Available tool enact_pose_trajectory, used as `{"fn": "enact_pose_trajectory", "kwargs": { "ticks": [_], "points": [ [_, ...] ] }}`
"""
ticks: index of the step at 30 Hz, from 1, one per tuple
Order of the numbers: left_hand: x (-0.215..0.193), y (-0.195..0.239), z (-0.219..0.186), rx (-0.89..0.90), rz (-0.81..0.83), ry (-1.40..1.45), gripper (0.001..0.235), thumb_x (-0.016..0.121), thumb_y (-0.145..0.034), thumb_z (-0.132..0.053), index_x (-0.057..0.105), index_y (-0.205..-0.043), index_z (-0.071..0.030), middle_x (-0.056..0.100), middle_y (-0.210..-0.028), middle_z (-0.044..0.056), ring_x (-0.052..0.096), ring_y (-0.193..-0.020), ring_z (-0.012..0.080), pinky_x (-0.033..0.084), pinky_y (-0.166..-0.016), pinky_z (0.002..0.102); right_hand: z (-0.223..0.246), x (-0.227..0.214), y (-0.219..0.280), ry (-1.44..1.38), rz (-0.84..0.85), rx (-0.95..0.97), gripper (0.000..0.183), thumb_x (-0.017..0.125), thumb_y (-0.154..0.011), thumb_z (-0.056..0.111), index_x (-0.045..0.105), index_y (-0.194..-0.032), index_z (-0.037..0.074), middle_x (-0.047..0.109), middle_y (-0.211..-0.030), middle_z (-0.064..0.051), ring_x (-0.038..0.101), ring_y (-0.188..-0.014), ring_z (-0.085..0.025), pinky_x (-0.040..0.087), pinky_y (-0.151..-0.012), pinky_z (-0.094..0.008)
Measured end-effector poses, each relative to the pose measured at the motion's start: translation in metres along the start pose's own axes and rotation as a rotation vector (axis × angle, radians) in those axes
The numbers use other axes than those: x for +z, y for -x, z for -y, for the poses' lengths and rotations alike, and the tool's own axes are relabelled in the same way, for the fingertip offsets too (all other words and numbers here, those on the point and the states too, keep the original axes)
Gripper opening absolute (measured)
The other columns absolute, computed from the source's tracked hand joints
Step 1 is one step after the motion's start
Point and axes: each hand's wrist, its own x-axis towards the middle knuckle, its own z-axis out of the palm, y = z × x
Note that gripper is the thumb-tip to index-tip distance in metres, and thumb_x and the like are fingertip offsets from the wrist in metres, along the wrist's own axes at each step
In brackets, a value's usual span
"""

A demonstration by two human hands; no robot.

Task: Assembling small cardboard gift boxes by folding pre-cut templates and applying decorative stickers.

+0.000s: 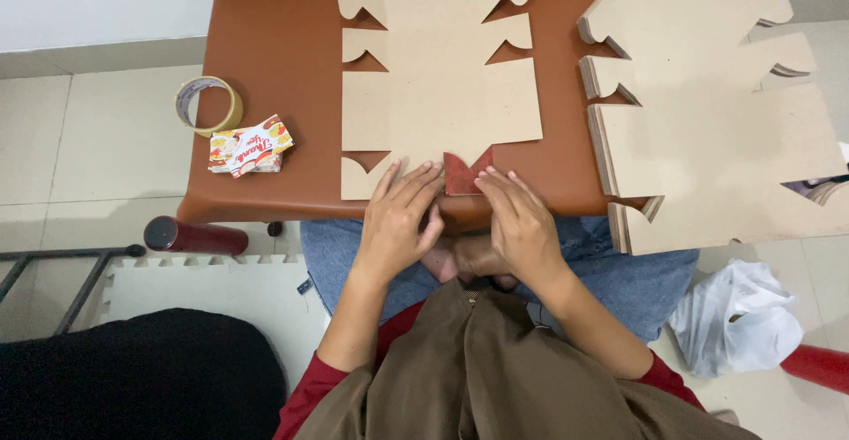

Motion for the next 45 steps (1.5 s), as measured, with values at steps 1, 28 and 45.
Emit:
{"fn": "enact_pose_trajectory", "kwargs": {
  "ticks": [1,28,45],
  "points": [
    [0.000,-0.001,0.000,-0.001,-0.001,-0.002,0.035,0.062,-0.085,-0.015,0.070,-0.117,-0.005,0.070,-0.123,0.015,0.065,-0.121,0.0275,0.033,-0.117,0.051,0.002,-0.001,-0.006,-0.002,0.000,-0.002,0.042,0.051,-0.091,-0.006,0.064,-0.129,0.005,0.068,-0.125,-0.012,0.066,-0.121,-0.029,0.049,-0.108,-0.042],
    [-0.050,0.045,0.031,-0.382,-0.059,-0.411,0.062,0.078,-0.080,-0.031,0.062,-0.137,-0.010,0.059,-0.105,0.011,0.060,-0.106,0.0312,0.043,-0.099,0.046,-0.019,0.000,-0.044,-0.017,0.282,0.018,0.036,0.050,-0.089,-0.004,0.059,-0.122,0.008,0.063,-0.132,-0.019,0.055,-0.133,-0.034,0.043,-0.111,-0.043],
    [-0.014,-0.009,0.016,-0.329,-0.099,-0.250,0.006,0.075,-0.092,-0.016,0.070,-0.094,-0.019,0.063,-0.085,-0.006,0.063,-0.085,0.0138,0.042,-0.083,0.028,-0.018,0.002,-0.043,-0.026,0.240,0.018,0.035,0.052,-0.089,-0.002,0.061,-0.122,0.007,0.065,-0.129,-0.019,0.057,-0.131,-0.033,0.044,-0.111,-0.043]
  ]
}}
